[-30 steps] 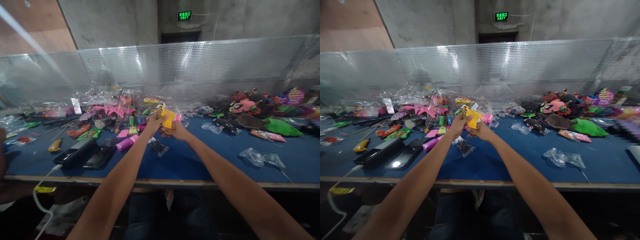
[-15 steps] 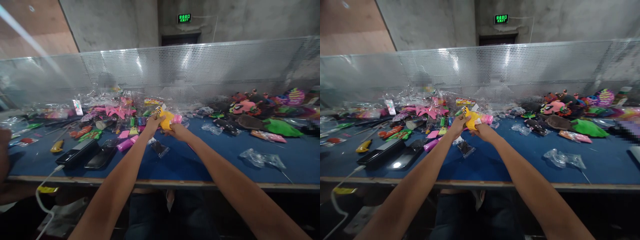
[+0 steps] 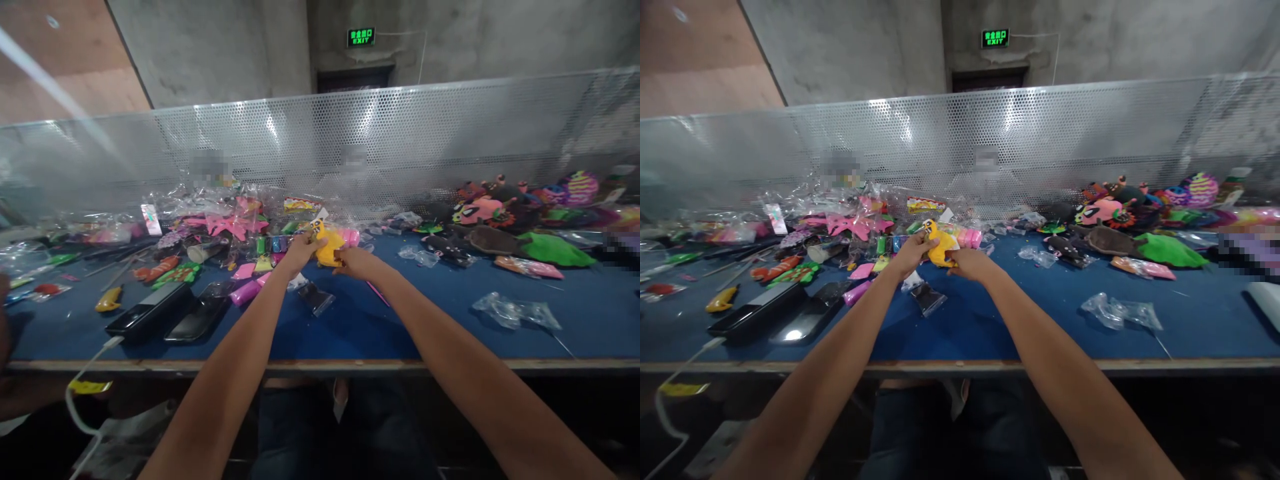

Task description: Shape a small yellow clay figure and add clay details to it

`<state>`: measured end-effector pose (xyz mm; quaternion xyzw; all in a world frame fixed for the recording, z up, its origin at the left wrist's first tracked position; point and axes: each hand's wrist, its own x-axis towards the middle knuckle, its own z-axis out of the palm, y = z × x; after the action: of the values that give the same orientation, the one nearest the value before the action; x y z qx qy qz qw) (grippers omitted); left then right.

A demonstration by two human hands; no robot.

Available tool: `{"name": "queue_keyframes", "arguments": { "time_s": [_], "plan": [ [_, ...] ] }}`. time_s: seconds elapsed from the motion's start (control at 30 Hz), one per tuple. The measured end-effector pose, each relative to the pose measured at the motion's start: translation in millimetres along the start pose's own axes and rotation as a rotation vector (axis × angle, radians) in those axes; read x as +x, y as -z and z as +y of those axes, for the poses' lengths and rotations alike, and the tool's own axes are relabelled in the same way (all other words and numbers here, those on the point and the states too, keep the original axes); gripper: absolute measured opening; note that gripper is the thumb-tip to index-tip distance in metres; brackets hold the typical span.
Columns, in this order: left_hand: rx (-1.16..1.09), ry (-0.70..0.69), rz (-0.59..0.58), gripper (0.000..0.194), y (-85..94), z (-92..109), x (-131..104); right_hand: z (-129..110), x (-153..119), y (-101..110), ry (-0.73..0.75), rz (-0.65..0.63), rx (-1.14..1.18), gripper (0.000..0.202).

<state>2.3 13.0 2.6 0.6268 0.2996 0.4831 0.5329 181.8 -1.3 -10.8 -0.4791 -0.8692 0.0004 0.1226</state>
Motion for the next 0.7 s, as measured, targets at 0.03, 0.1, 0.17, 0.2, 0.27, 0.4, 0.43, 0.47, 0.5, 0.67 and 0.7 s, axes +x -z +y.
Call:
{"name": "queue_keyframes", "arguments": {
  "time_s": [0.03,0.1,0.17,0.2,0.27,0.4,0.43,0.47,0.5,0.67,0.7],
  "plan": [
    [0.002,-0.013,0.01,0.049,1.2,0.1,-0.1,2.5,-1.0,-0.1,-0.002,-0.004,0.037,0.04],
    [0.026,-0.025,0.018,0.047,4.4,-0.7,-0.7,9.6,-3.5,1.2,-0.005,-0.013,0.109,0.041],
    [0.087,-0.008,-0.019,0.045,8.3,-3.6,-3.0,17.6,-6.3,4.4,-0.031,-0.003,0.129,0.041],
    [0.129,0.01,-0.058,0.042,10.1,-5.6,-4.9,21.1,-7.4,6.1,-0.054,0.01,0.119,0.042],
    [0.237,0.053,-0.149,0.036,12.9,-10.5,-10.2,25.9,-8.8,9.0,-0.087,0.034,0.098,0.043],
    [0.447,0.067,-0.246,0.031,14.2,-19.4,-19.7,25.0,-8.3,10.5,-0.077,0.016,0.08,0.037],
    [0.466,0.056,-0.256,0.031,14.5,-20.7,-20.9,23.6,-8.1,10.8,-0.074,-0.005,0.083,0.035],
    [0.47,0.046,-0.267,0.031,15.2,-21.4,-21.6,22.4,-8.2,11.3,-0.071,-0.035,0.09,0.033],
    [0.466,0.039,-0.276,0.032,16.2,-21.6,-21.9,21.5,-8.5,12.1,-0.067,-0.07,0.098,0.031],
    [0.338,0.027,-0.177,0.034,22.6,-18.5,-21.7,21.7,-12.8,17.1,-0.045,-0.26,0.166,0.021],
    [0.284,0.008,-0.104,0.033,22.0,-18.7,-21.5,22.2,-13.5,16.7,-0.038,-0.287,0.201,0.022]
  ]
}}
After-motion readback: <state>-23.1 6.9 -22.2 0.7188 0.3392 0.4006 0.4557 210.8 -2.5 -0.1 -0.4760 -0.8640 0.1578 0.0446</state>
